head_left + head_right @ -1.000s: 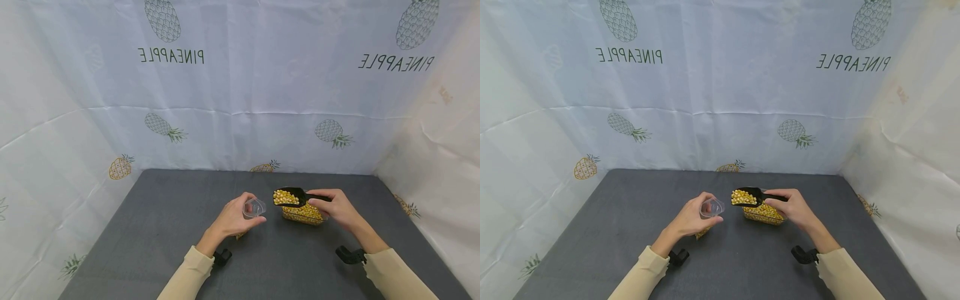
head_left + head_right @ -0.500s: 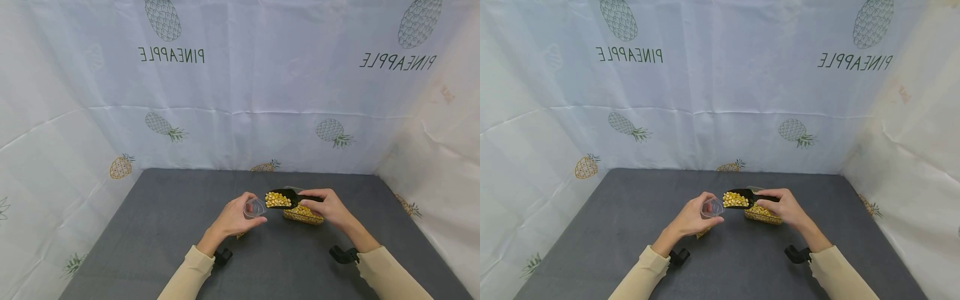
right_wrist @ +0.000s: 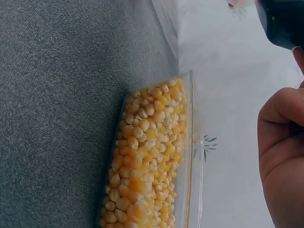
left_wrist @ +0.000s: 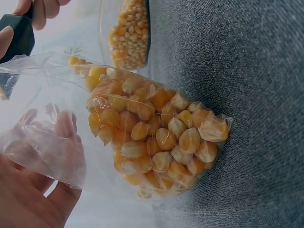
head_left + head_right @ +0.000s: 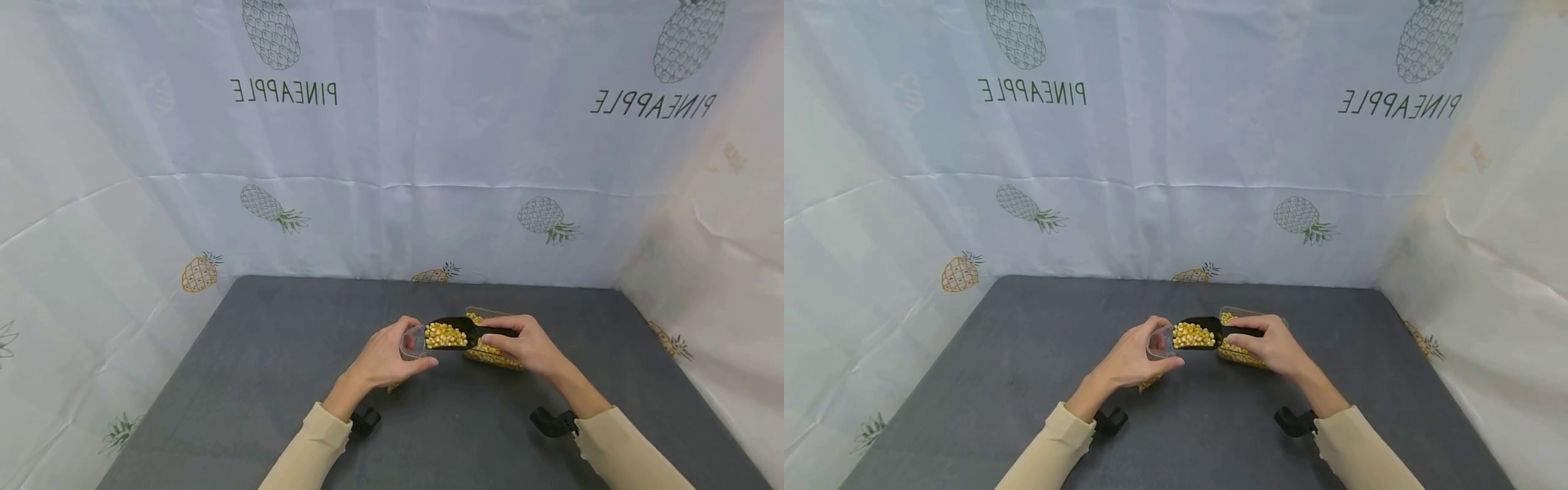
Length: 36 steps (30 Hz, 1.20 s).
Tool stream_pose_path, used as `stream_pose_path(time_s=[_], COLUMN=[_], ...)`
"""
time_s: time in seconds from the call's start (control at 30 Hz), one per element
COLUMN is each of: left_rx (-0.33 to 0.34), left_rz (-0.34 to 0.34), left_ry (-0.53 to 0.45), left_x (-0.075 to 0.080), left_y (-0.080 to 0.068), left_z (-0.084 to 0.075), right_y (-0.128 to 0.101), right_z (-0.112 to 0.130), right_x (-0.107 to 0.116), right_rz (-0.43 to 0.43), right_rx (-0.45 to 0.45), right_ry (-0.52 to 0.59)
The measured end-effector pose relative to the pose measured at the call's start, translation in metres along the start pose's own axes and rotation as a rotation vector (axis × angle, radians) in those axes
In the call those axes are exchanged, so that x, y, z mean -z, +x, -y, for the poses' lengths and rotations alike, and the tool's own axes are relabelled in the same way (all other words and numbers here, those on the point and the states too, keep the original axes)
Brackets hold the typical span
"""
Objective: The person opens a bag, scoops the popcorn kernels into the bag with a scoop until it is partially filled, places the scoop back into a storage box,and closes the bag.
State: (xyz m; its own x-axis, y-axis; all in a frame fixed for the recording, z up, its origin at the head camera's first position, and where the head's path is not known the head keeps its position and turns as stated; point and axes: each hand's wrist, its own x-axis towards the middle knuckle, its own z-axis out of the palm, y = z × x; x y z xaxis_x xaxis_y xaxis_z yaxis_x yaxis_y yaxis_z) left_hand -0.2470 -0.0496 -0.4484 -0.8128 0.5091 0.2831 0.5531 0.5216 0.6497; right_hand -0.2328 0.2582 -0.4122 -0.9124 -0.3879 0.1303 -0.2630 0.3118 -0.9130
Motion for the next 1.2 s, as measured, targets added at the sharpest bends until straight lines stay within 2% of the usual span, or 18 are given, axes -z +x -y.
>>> stream_pose_path(time_s=[0.33,0.77,1.2], left_rx=[0.014,0.038,0.016], left_rz=[0.023,0.034,0.037], left_ry=[0.001,0.017,0.021], left_x=[0.0,-0.002,-0.002], left_y=[0.0,0.001,0.0], left_z=[-0.002,-0.003,-0.005], right_y=[0.003,0.006,0.011], right_z=[0.001,0.006,0.01], right_x=[-0.004,-0.009,-0.011], right_rz=[0.003,0.004,0.042], right_rx=[0.007,-0.035,0.013], right_ry=[-0.05,-0.143,-0.223])
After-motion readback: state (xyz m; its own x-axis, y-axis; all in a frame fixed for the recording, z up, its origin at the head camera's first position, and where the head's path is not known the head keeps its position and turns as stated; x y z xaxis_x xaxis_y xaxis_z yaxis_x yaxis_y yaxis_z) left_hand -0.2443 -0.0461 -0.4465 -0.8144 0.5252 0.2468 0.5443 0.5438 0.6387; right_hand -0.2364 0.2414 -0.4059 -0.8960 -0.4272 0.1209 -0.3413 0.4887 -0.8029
